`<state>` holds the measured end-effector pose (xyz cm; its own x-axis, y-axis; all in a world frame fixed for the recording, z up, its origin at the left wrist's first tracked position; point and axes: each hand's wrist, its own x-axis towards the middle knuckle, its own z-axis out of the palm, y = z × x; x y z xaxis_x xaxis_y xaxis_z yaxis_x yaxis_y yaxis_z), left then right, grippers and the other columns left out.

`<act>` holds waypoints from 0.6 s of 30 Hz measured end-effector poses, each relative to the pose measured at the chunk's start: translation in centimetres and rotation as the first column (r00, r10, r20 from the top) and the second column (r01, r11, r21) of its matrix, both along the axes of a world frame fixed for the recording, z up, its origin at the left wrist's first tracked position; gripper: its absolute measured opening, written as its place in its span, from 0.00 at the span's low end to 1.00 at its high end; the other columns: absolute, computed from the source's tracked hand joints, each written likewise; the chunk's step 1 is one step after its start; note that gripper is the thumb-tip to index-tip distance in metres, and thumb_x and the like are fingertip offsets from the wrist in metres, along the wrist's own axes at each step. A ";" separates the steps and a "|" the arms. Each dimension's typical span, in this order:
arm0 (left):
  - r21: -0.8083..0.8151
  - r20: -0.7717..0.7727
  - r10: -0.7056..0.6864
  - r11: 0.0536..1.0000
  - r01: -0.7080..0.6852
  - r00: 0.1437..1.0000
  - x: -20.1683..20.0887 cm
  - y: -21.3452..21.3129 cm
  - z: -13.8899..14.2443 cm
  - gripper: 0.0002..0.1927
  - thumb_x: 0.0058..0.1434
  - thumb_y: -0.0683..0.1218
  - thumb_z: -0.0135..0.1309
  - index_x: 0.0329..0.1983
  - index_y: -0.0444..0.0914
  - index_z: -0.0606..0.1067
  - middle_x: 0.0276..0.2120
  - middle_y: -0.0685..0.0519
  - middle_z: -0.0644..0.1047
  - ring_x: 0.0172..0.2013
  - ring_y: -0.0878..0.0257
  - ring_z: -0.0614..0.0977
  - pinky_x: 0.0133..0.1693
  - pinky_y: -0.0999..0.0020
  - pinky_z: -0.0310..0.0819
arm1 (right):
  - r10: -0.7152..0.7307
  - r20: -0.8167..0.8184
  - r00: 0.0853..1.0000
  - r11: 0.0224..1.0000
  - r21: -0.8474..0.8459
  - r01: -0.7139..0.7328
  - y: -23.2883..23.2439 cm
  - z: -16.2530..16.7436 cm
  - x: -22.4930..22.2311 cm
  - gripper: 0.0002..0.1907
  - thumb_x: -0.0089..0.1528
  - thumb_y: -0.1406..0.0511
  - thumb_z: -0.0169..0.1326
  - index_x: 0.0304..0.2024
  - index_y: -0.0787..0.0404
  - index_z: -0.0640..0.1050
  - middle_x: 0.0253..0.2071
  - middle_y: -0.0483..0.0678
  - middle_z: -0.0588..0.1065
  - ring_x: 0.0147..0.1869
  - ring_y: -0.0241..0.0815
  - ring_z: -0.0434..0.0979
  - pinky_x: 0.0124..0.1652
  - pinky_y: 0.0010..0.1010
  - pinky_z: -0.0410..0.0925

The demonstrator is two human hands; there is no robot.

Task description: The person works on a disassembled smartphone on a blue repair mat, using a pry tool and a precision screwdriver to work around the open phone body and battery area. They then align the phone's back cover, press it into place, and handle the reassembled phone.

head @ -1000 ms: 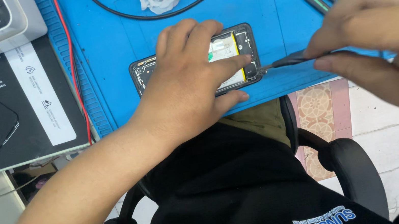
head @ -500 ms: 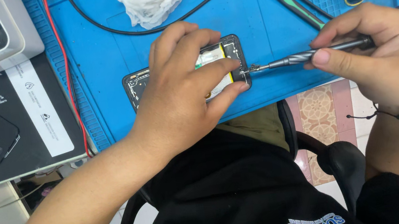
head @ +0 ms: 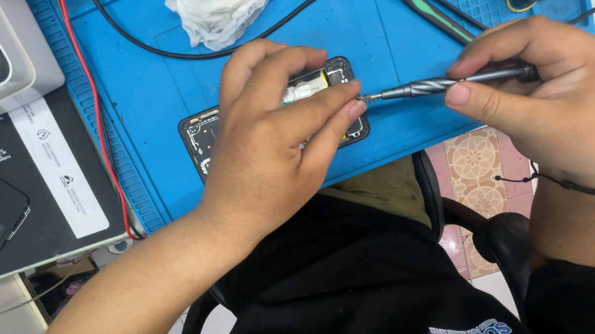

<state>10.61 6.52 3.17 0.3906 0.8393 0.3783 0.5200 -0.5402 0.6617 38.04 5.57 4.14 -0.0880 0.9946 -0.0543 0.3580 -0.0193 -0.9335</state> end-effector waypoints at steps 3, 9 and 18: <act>0.011 -0.039 -0.003 1.000 0.003 0.999 0.0 0.3 0.0 0.14 0.70 0.49 0.67 0.56 0.41 0.82 0.56 0.49 0.76 0.61 0.52 0.71 0.61 0.61 0.69 | 0.007 0.032 0.999 0.999 0.053 -0.009 0.4 0.6 -0.4 0.12 0.61 0.74 0.65 0.45 0.65 0.76 0.46 0.46 0.78 0.47 0.31 0.79 0.48 0.19 0.74; 0.205 -0.202 0.125 0.975 -0.083 0.971 -2.3 2.6 0.1 0.23 0.66 0.47 0.67 0.61 0.35 0.76 0.56 0.42 0.73 0.60 0.43 0.68 0.61 0.51 0.66 | 0.023 0.361 0.932 0.983 0.163 -0.088 4.3 1.6 0.0 0.11 0.65 0.69 0.64 0.47 0.66 0.78 0.42 0.49 0.78 0.42 0.34 0.79 0.43 0.22 0.73; 0.382 -0.267 0.267 0.911 -0.152 0.926 -6.2 7.0 -1.6 0.12 0.60 0.35 0.61 0.47 0.36 0.79 0.43 0.44 0.79 0.46 0.43 0.77 0.49 0.49 0.69 | 0.191 0.546 0.815 0.955 0.088 -0.283 10.8 -0.9 -0.7 0.11 0.67 0.63 0.61 0.46 0.65 0.79 0.37 0.52 0.78 0.36 0.41 0.79 0.37 0.30 0.73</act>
<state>4.45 13.57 1.53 0.3646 0.7506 0.5511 0.7925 -0.5609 0.2395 37.34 16.38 3.20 -0.3258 0.9454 -0.0055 0.7688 0.2615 -0.5836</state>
